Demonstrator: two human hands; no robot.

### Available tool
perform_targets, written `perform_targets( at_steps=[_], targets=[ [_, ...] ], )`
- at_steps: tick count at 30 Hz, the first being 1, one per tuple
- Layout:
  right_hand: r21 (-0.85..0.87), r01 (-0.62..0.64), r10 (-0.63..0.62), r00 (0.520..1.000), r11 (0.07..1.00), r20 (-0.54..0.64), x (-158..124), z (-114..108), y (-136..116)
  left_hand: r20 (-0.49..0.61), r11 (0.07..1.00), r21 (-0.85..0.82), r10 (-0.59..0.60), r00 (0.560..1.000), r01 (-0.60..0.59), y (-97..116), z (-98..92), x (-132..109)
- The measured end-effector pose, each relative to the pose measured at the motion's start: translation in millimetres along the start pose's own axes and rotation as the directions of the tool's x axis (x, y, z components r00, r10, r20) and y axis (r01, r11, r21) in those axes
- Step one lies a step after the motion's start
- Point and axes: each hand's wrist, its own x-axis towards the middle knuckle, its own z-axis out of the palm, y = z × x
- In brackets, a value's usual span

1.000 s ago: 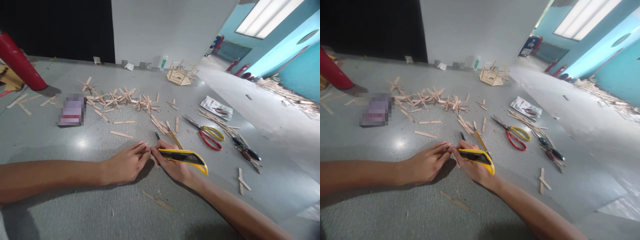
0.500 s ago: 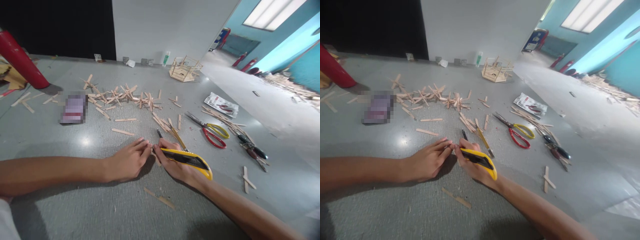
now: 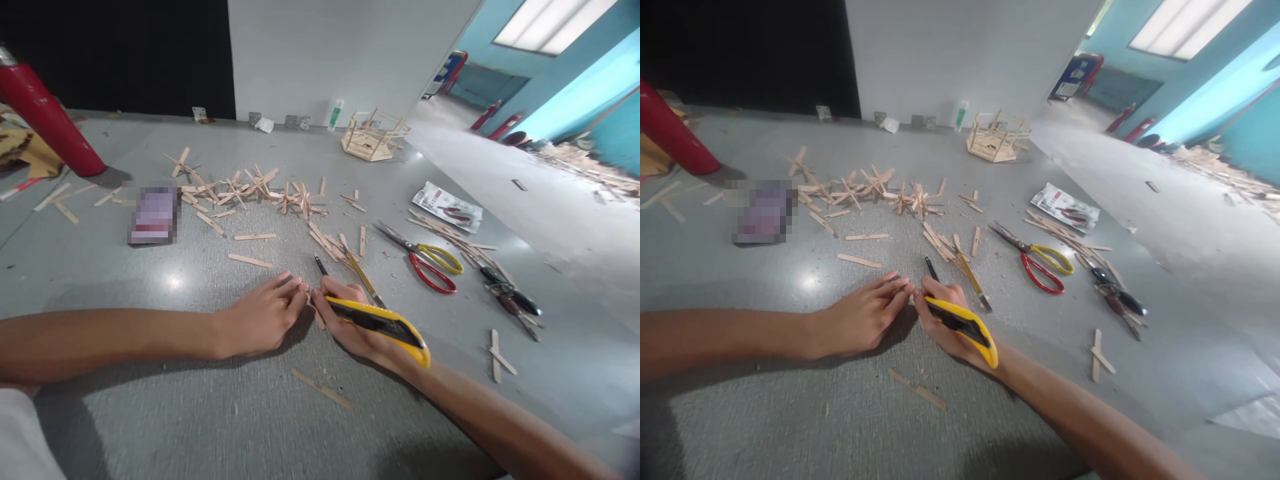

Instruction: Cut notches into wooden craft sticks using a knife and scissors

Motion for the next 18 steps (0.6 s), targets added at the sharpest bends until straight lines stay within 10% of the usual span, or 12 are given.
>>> perform_targets(
  at_steps=[12, 18],
  targets=[
    [0.081, 0.037, -0.035, 0.999, 0.996, -0.023, -3.1, -2.9, 1.8, -0.208, 0.963, -0.270, -0.076, 0.975, 0.018, -3.6, 2.1, -3.8],
    [0.156, 0.050, -0.046, 0.998, 0.986, -0.031, -5.5, -3.4, 5.8, -0.129, 0.897, -0.406, -0.244, 0.961, 0.174, -10.8, -6.4, 2.1]
  ],
)
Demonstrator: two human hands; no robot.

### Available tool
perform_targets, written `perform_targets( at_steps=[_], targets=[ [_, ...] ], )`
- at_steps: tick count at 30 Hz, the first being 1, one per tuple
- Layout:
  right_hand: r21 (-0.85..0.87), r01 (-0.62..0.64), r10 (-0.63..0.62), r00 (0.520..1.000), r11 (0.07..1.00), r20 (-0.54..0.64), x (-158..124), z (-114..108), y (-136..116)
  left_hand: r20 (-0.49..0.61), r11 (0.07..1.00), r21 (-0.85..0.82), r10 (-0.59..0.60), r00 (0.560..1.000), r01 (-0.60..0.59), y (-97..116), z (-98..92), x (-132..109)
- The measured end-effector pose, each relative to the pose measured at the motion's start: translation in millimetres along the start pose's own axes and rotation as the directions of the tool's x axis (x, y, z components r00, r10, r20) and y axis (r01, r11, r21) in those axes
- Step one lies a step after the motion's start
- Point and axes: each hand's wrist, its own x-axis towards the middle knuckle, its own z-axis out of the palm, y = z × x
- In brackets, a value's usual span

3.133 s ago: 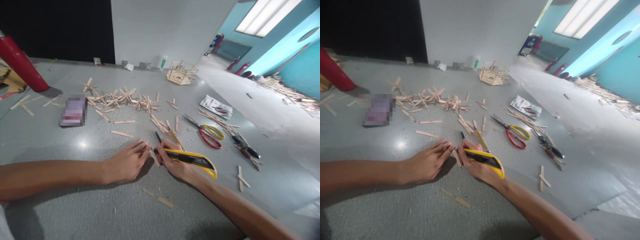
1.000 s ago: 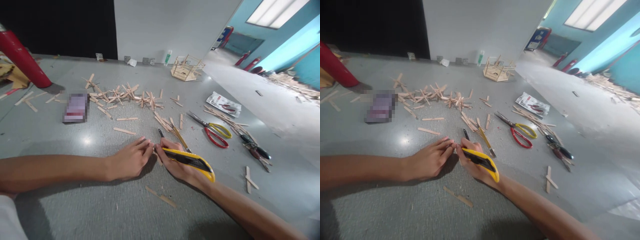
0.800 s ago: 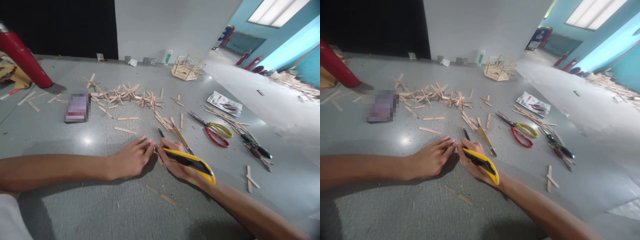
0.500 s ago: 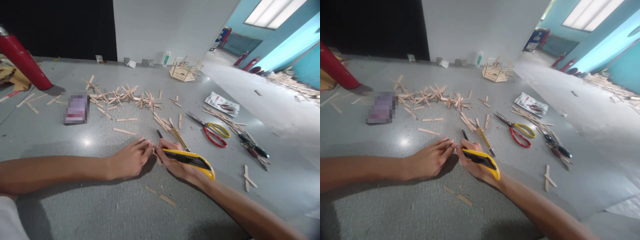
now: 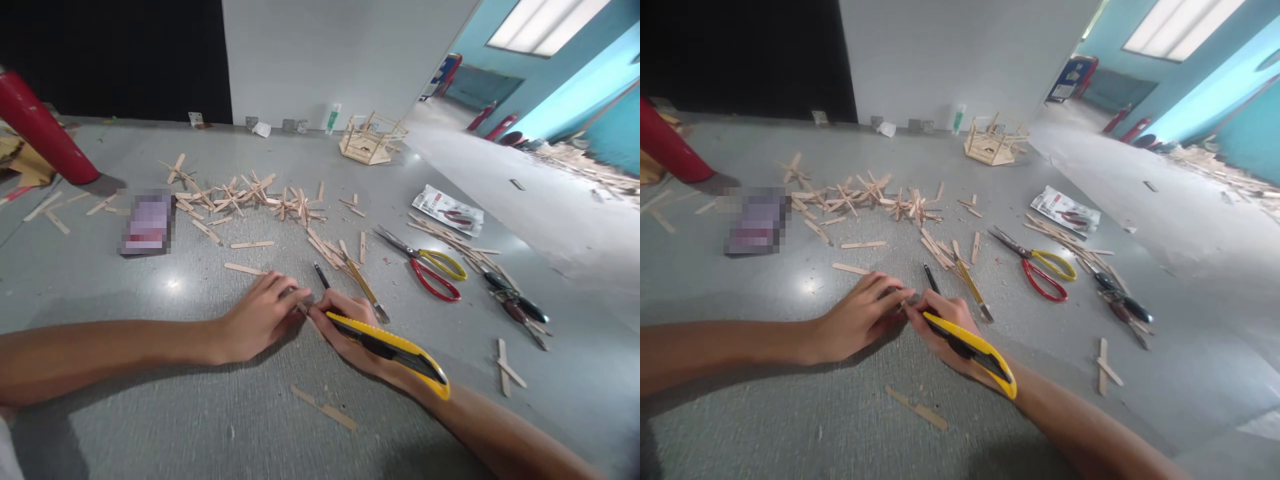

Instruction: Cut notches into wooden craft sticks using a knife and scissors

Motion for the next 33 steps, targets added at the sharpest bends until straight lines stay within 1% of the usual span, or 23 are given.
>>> perform_targets(
  at_steps=[3, 7, 10, 12, 13, 14, 15, 16, 17, 19, 22, 26, 33],
  targets=[
    [0.026, -0.002, 0.003, 0.999, 1.000, -0.040, -2.8, -0.4, 1.9, 0.048, 0.989, -0.125, -0.076, 0.996, 0.082, -1.7, -0.1, 2.2],
    [0.082, 0.003, 0.009, 0.990, 0.997, -0.144, -8.2, 0.0, 7.9, 0.056, 0.964, -0.212, -0.149, 0.987, 0.158, -2.5, -1.1, 3.9],
    [0.172, -0.009, 0.049, 0.972, 0.985, -0.228, -11.2, -0.1, 12.4, 0.072, 0.933, -0.275, -0.222, 0.972, 0.233, 3.8, -12.7, 8.9],
    [0.285, -0.039, 0.110, 0.965, 0.958, -0.239, -12.6, -1.5, 10.3, 0.140, 0.871, -0.376, -0.282, 0.949, 0.315, 13.8, -27.3, 14.1],
    [0.354, -0.053, 0.140, 0.964, 0.934, -0.224, -13.6, -2.7, 7.1, 0.264, 0.733, -0.526, -0.341, 0.902, 0.431, 20.2, -35.6, 16.7],
    [0.419, -0.062, 0.160, 0.966, 0.906, -0.202, -15.0, -4.2, 2.4, 0.363, 0.582, -0.631, -0.363, 0.858, 0.513, 27.3, -43.9, 19.1],
    [0.474, -0.064, 0.167, 0.970, 0.878, -0.178, -16.9, -5.9, -3.4, 0.432, 0.465, -0.690, -0.349, 0.831, 0.555, 34.4, -51.5, 20.8],
    [0.514, -0.062, 0.166, 0.974, 0.855, -0.157, -19.4, -7.7, -10.0, 0.463, 0.390, -0.724, -0.337, 0.820, 0.569, 41.2, -58.1, 22.0],
    [0.537, -0.054, 0.158, 0.976, 0.842, -0.150, -22.4, -9.4, -16.7, 0.481, 0.355, -0.736, -0.325, 0.814, 0.577, 47.3, -63.2, 22.4],
    [0.542, -0.037, 0.142, 0.978, 0.840, -0.153, -28.9, -12.4, -29.0, 0.494, 0.331, -0.746, -0.308, 0.813, 0.578, 56.6, -69.2, 21.9],
    [0.515, -0.032, 0.136, 0.977, 0.857, -0.165, -37.1, -15.6, -40.2, 0.498, 0.320, -0.750, -0.301, 0.813, 0.578, 64.6, -71.1, 20.2],
    [0.474, -0.028, 0.114, 0.982, 0.880, -0.154, -41.5, -18.6, -41.7, 0.526, 0.302, -0.743, -0.289, 0.800, 0.598, 69.3, -70.9, 20.3],
    [0.452, -0.028, 0.109, 0.982, 0.891, -0.156, -41.8, -19.8, -41.3, 0.532, 0.272, -0.755, -0.278, 0.800, 0.597, 68.7, -69.2, 17.6]
  ],
)
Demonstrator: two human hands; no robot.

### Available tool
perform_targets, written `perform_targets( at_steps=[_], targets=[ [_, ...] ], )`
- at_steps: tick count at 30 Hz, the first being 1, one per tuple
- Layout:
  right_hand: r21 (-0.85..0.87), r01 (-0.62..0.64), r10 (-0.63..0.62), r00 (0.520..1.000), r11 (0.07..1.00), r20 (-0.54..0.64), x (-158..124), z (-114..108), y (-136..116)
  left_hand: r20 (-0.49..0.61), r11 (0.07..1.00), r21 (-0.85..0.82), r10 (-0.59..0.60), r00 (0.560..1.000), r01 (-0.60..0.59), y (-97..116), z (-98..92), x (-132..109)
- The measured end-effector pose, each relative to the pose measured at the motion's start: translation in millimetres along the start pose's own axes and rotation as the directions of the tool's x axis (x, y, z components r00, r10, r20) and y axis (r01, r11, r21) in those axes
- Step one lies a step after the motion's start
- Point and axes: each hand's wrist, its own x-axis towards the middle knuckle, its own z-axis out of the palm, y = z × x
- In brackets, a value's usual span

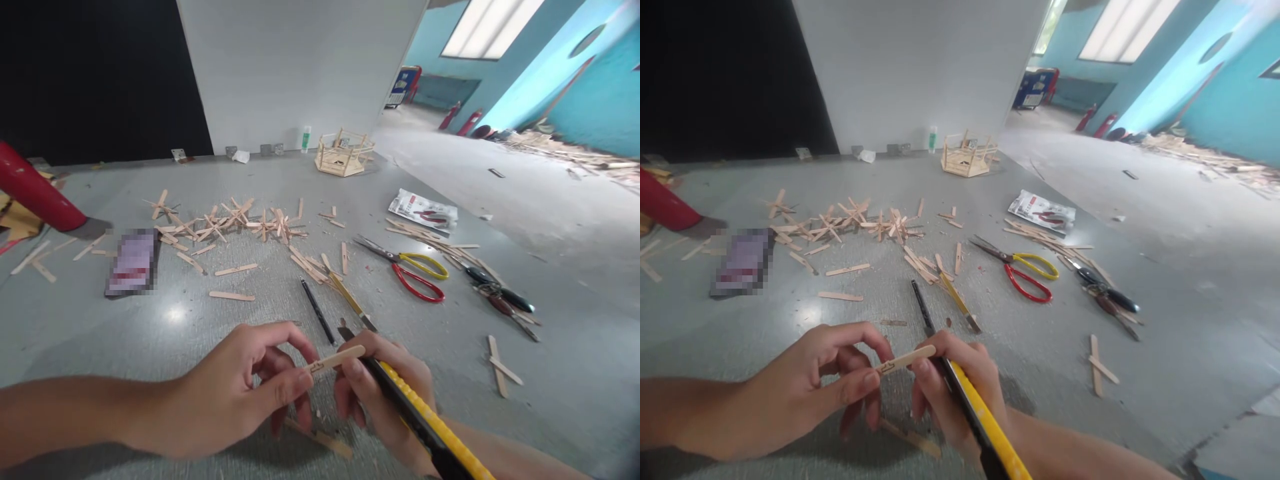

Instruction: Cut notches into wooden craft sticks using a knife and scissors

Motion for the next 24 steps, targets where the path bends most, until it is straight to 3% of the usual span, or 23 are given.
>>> perform_targets(
  at_steps=[4, 12, 24],
  targets=[
    [-0.040, 0.007, -0.007, 1.000, 0.999, -0.004, 0.9, 0.3, -3.2, 0.037, 0.997, -0.079, 0.008, 0.999, -0.005, -0.5, -1.4, 0.4],
    [-0.101, -0.013, 0.018, 0.999, 0.995, 0.045, 0.0, -1.4, -4.5, 0.109, 0.995, -0.088, -0.030, 0.994, 0.040, 3.9, -7.4, 8.8],
    [-0.029, -0.049, 0.052, 0.992, 0.998, 0.116, 4.7, 1.4, -4.7, 0.191, 0.990, -0.119, -0.058, 0.980, 0.082, -4.6, -15.8, 19.0]
  ],
)
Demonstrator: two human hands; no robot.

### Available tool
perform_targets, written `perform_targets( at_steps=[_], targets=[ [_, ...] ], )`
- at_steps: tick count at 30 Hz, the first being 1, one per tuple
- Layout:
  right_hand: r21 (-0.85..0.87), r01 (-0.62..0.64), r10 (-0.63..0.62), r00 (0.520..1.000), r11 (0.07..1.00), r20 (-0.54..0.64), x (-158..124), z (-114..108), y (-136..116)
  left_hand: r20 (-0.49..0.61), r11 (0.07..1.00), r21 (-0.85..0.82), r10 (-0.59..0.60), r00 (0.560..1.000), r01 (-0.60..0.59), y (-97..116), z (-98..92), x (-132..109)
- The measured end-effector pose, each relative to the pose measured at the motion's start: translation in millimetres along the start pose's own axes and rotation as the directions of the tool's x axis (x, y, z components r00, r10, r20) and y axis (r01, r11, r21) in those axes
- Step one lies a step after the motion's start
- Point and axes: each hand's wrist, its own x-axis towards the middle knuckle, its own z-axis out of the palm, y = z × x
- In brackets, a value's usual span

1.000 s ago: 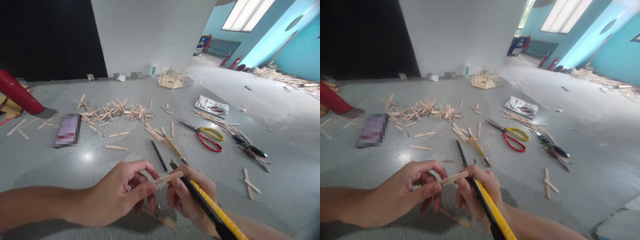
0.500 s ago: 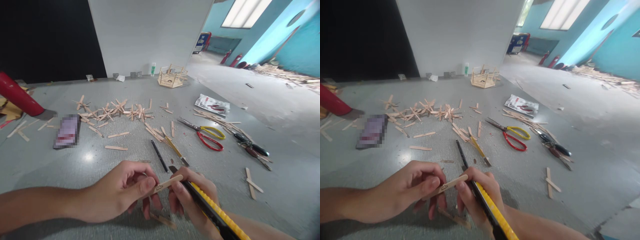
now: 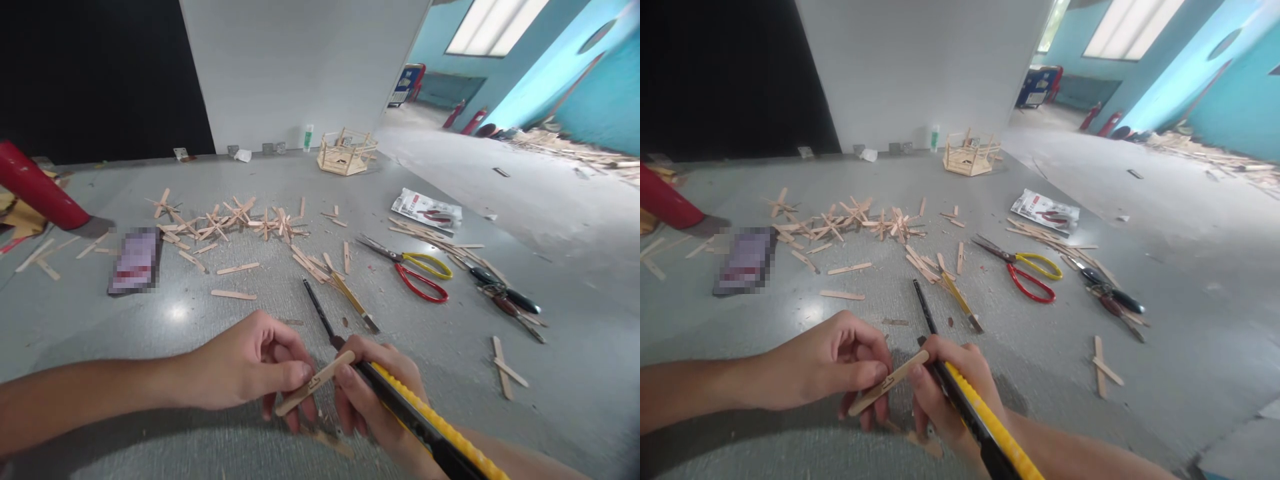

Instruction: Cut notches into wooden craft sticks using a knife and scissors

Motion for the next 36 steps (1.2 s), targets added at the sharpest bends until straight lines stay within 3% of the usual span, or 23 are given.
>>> perform_targets(
  at_steps=[7, 15, 23, 31, 36],
  targets=[
    [0.069, -0.124, 0.124, 0.992, 0.990, 0.005, -4.8, 0.5, 7.1, -0.020, 0.999, 0.033, -0.002, 1.000, 0.003, -0.2, 1.1, 0.6],
    [0.141, -0.123, 0.125, 0.992, 0.982, -0.003, -3.2, 2.3, 6.3, -0.026, 1.000, 0.027, 0.017, 1.000, -0.016, -2.7, -1.2, 0.4],
    [0.278, -0.174, 0.166, 0.985, 0.945, 0.052, -6.8, 9.6, 12.1, -0.098, 0.996, 0.084, 0.014, 0.995, -0.006, -4.1, 1.0, 1.4],
    [0.384, -0.125, 0.126, 0.992, 0.915, 0.023, -6.5, 13.1, 11.1, -0.066, 0.998, 0.051, 0.030, 0.997, -0.026, -5.5, 1.1, 3.1],
    [0.428, 0.000, -0.003, 1.000, 0.904, 0.005, -3.6, 10.4, 18.0, -0.047, 0.999, -0.005, 0.048, 0.998, -0.049, 0.2, 0.7, 2.9]
  ],
)
